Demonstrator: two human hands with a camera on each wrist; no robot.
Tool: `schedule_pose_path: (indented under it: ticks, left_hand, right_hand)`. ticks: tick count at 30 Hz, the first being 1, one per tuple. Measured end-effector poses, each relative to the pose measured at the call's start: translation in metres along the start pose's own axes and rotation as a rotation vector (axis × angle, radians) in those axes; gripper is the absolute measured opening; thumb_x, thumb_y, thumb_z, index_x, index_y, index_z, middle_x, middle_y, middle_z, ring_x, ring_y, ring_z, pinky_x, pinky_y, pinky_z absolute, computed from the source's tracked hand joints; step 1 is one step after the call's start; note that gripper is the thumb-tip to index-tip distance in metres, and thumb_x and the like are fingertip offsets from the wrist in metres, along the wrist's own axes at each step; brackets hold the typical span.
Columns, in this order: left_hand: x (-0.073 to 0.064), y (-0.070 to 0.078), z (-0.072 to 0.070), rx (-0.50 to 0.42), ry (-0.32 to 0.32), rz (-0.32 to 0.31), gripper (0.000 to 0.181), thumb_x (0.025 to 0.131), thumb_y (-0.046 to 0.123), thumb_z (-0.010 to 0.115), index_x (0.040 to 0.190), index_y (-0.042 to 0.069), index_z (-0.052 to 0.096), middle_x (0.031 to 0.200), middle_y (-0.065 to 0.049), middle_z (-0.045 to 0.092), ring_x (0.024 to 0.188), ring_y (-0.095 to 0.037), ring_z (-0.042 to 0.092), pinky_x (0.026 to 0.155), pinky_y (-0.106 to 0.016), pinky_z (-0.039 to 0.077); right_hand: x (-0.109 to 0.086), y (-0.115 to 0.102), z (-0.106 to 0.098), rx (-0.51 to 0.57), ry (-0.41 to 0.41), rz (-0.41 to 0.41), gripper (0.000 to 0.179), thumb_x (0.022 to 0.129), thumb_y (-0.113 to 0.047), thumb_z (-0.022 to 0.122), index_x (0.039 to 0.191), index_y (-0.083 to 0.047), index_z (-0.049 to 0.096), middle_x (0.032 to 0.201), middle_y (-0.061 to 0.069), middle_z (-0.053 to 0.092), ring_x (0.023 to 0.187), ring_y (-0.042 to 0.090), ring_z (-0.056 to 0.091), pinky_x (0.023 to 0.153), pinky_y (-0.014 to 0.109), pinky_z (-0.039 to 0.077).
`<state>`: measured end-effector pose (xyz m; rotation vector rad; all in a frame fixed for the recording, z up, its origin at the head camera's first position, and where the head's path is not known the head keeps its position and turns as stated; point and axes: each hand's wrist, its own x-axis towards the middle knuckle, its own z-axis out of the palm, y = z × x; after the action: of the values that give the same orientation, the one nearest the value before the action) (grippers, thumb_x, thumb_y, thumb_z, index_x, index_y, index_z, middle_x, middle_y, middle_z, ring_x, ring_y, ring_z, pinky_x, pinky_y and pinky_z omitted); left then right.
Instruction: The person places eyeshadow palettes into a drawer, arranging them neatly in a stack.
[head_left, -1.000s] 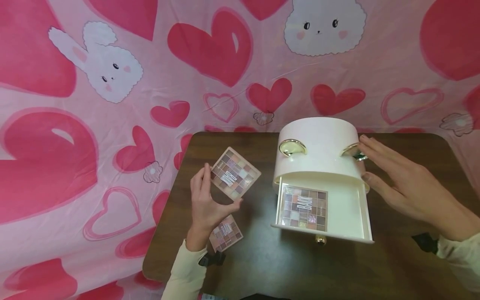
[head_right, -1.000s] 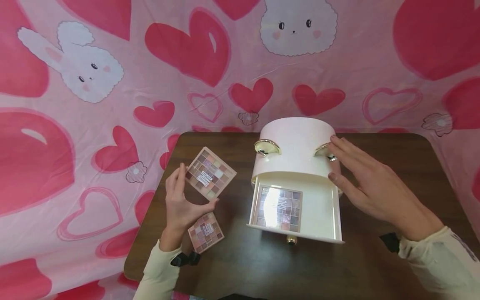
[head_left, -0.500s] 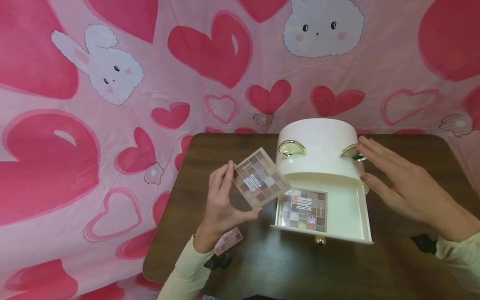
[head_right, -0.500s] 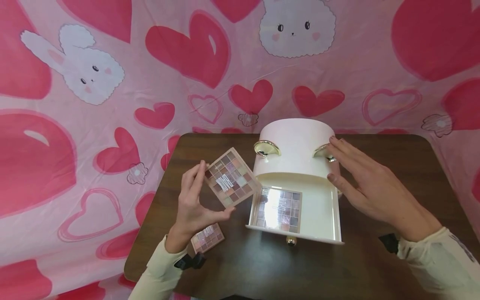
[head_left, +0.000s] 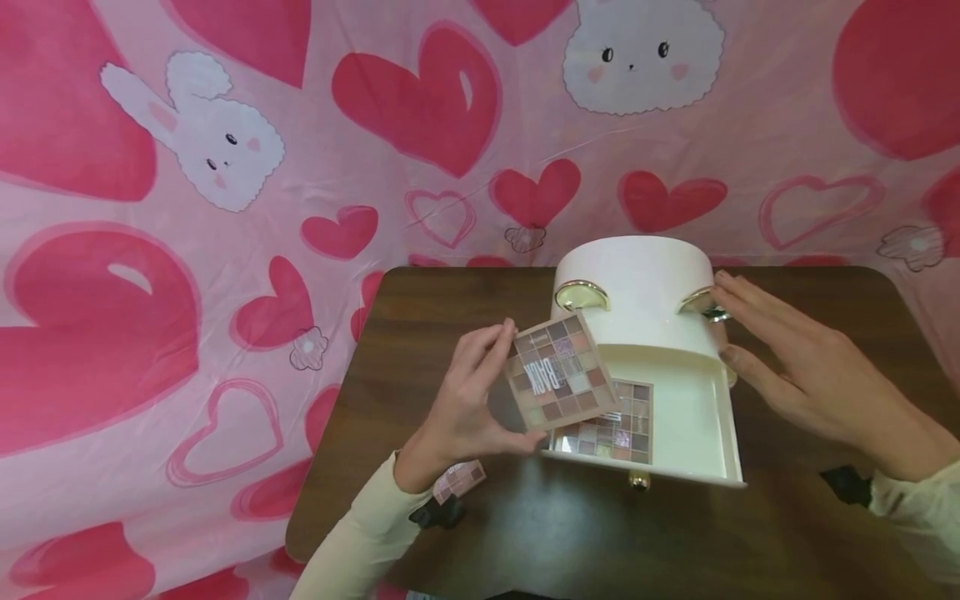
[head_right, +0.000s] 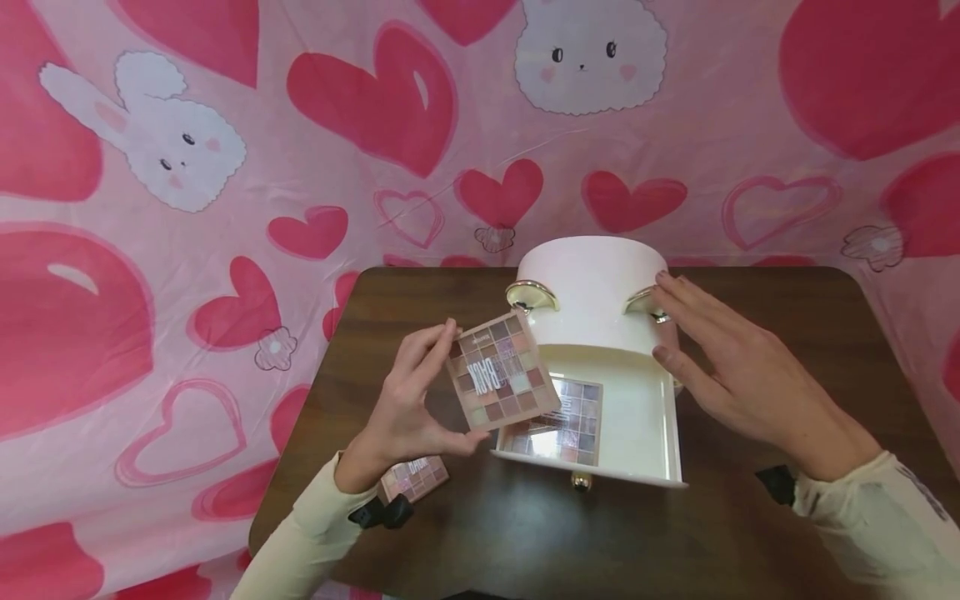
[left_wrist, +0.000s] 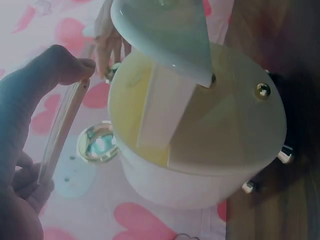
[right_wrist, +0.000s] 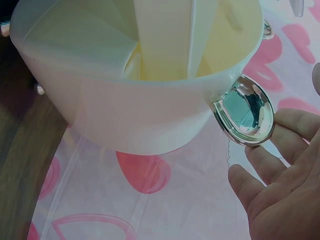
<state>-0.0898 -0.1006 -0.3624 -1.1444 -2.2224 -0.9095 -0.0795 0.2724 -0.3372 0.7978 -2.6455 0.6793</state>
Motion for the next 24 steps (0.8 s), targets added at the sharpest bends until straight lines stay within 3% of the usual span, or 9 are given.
schedule_pose_path:
  ticks: [9, 19, 24]
  left_hand:
    - [0.013, 0.002, -0.001, -0.103, -0.112, -0.002, 0.116, 0.047, 0.048, 0.081, 0.14, -0.001, 0.032, 0.134, -0.01, 0.04, 0.118, -0.024, 0.036, 0.095, -0.034, 0.037]
    - [0.023, 0.005, 0.004, -0.176, -0.293, -0.043, 0.115, 0.053, 0.048, 0.079, 0.144, 0.005, 0.024, 0.136, -0.007, 0.035, 0.12, -0.017, 0.029, 0.095, -0.026, 0.036]
    - [0.026, 0.006, 0.009, -0.197, -0.346, -0.018, 0.116, 0.053, 0.049, 0.079, 0.144, 0.003, 0.023, 0.136, -0.008, 0.033, 0.121, -0.018, 0.026, 0.096, -0.025, 0.034]
  right_hand:
    - [0.001, -0.001, -0.001, 0.008, 0.012, -0.019, 0.07, 0.08, -0.018, 0.069, 0.141, -0.013, 0.035, 0.146, 0.004, 0.029, 0.132, 0.022, 0.028, 0.103, 0.017, 0.017]
    - [0.001, 0.0, -0.001, -0.003, 0.0, -0.004, 0.069, 0.081, -0.02, 0.067, 0.142, -0.015, 0.035, 0.146, 0.002, 0.029, 0.132, 0.021, 0.027, 0.104, 0.018, 0.017]
    - [0.001, 0.001, -0.001, -0.013, -0.017, 0.006, 0.069, 0.082, -0.021, 0.066, 0.142, -0.016, 0.033, 0.147, 0.001, 0.027, 0.132, 0.02, 0.026, 0.104, 0.02, 0.017]
